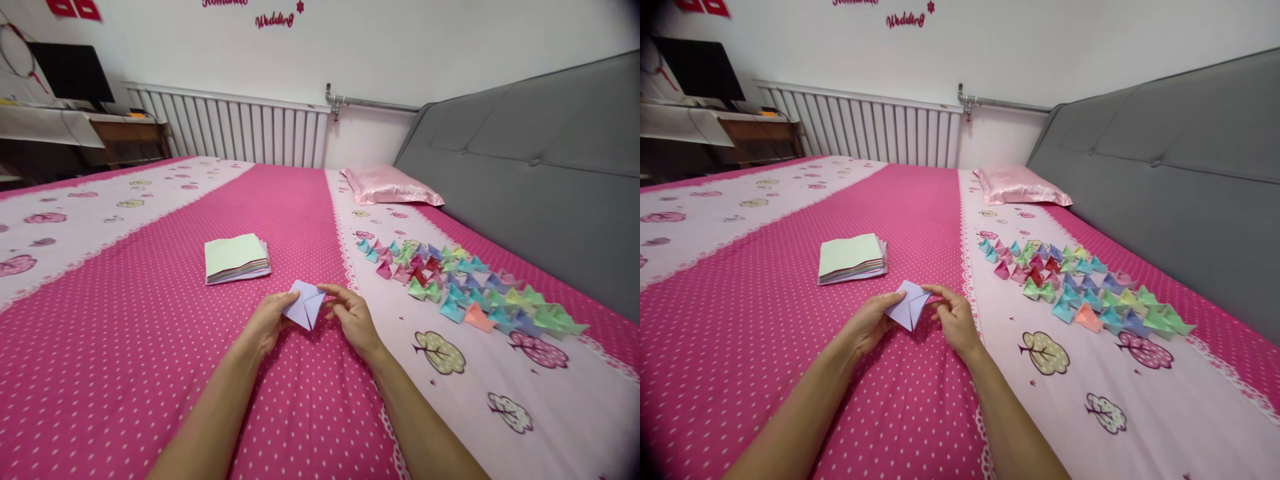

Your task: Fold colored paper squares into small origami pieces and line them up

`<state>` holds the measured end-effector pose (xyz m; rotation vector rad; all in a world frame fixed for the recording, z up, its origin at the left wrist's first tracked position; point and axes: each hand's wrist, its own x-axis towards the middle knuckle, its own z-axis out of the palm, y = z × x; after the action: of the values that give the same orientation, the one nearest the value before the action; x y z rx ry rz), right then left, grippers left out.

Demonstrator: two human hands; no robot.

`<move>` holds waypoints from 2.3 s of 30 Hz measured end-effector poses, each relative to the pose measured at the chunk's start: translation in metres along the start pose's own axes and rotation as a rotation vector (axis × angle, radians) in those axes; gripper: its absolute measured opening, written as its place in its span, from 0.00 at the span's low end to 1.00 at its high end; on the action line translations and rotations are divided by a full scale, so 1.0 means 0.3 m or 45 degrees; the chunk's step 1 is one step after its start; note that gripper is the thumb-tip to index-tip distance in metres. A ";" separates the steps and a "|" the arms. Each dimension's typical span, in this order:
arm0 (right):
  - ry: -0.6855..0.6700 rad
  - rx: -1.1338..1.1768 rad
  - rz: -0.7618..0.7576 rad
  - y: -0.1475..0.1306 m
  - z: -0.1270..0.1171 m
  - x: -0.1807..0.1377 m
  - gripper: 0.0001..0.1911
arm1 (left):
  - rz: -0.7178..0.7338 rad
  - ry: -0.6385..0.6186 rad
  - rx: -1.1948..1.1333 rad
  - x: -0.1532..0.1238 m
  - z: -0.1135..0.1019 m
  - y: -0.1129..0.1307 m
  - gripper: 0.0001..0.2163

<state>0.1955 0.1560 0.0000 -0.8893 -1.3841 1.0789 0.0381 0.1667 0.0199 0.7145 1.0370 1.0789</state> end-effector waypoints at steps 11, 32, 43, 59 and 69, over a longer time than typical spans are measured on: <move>0.032 -0.362 -0.190 0.003 -0.003 0.001 0.18 | -0.058 -0.130 0.070 -0.012 0.001 0.002 0.05; 0.109 -0.130 0.021 0.018 0.004 0.000 0.09 | -0.074 -0.310 0.198 -0.012 -0.008 -0.009 0.08; 0.160 0.021 0.077 0.018 0.009 0.001 0.15 | -0.058 -0.390 0.237 -0.007 -0.011 -0.016 0.11; 0.089 0.059 0.103 0.004 0.016 -0.007 0.18 | 0.279 -0.140 0.435 -0.011 0.003 -0.014 0.12; 0.222 0.153 0.186 0.004 0.012 -0.001 0.16 | 0.253 -0.150 0.324 -0.013 0.010 -0.010 0.11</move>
<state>0.1918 0.1557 -0.0011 -0.9835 -1.1133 1.1537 0.0416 0.1621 0.0197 1.0928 1.0271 1.0701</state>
